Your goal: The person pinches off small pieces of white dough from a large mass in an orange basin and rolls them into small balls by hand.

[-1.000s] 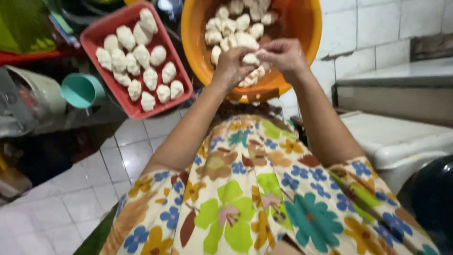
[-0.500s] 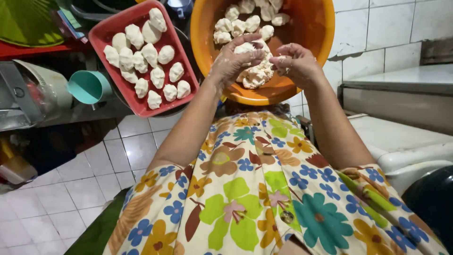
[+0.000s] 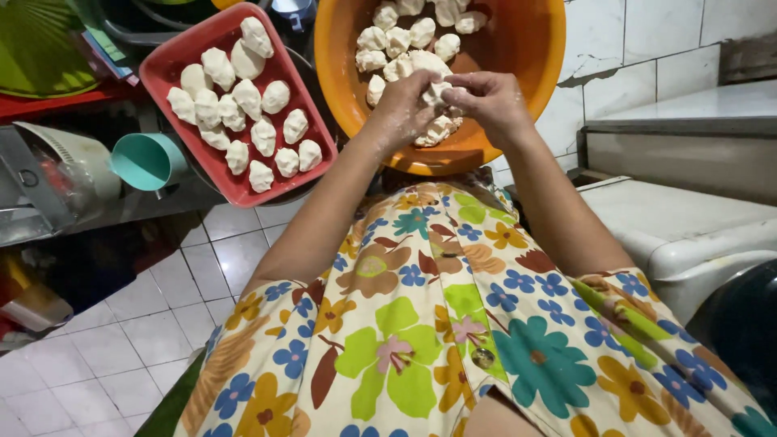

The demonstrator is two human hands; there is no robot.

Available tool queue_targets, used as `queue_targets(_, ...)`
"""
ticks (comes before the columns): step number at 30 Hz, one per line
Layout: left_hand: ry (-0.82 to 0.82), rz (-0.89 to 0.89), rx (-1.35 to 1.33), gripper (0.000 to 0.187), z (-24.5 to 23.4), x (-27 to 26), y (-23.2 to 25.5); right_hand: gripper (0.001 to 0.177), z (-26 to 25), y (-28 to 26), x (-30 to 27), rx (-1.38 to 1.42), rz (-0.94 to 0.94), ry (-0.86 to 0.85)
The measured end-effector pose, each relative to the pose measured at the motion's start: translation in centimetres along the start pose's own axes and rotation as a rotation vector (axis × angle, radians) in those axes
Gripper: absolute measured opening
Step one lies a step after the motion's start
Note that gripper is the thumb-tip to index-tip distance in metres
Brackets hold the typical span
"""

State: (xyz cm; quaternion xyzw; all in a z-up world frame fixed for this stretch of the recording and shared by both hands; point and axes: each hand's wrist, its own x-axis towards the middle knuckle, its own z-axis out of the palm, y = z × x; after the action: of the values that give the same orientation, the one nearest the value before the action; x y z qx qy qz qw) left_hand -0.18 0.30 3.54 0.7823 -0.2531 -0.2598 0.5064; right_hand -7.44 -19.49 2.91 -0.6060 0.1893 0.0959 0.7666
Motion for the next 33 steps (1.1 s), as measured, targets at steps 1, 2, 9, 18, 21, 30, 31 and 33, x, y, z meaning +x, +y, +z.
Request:
queue_targets(1, -0.006, -0.019, 0.001, 0.039, -0.3, -0.1, 0.5, 0.028, 0.5, -0.1, 0.2, -0.079, -0.035, 0.011)
queue_targets(2, -0.011, -0.039, 0.003, 0.036, -0.6, -0.2, 1.0, 0.027, 0.8, -0.4, 0.3, -0.158, -0.069, 0.022)
queue_targets(9, -0.081, -0.256, -0.137, 0.038, -2.5, -0.2, 1.3, 0.026, 0.4, -3.1, 0.2, -0.323, 0.024, -0.041)
queue_targets(18, -0.015, -0.168, -0.554, 0.036, -2.3, -1.0, 0.2, 0.028, -0.6, -3.4, -1.3, 0.207, 0.105, -0.154)
queue_targets(21, -0.024, -0.111, -0.552, 0.034, -2.1, -0.9, -0.3, 0.025, -0.7, -2.9, -1.4, 0.082, 0.019, -0.198)
queue_targets(30, 0.041, 0.057, -0.37, 0.032, -2.3, 0.0, -0.6, 0.018, 0.7, -3.7, -0.7, -0.362, -0.031, -0.054)
queue_targets(31, 0.056, 0.061, -0.321, 0.032, -2.3, -0.1, -0.3, 0.019, 0.9, -4.1, -0.9, -0.415, -0.019, -0.055)
queue_targets(33, 0.087, 0.07, -0.224, 0.032, -2.4, -0.2, 0.2, 0.02, 1.3, -4.6, -1.1, -0.513, -0.002, -0.05)
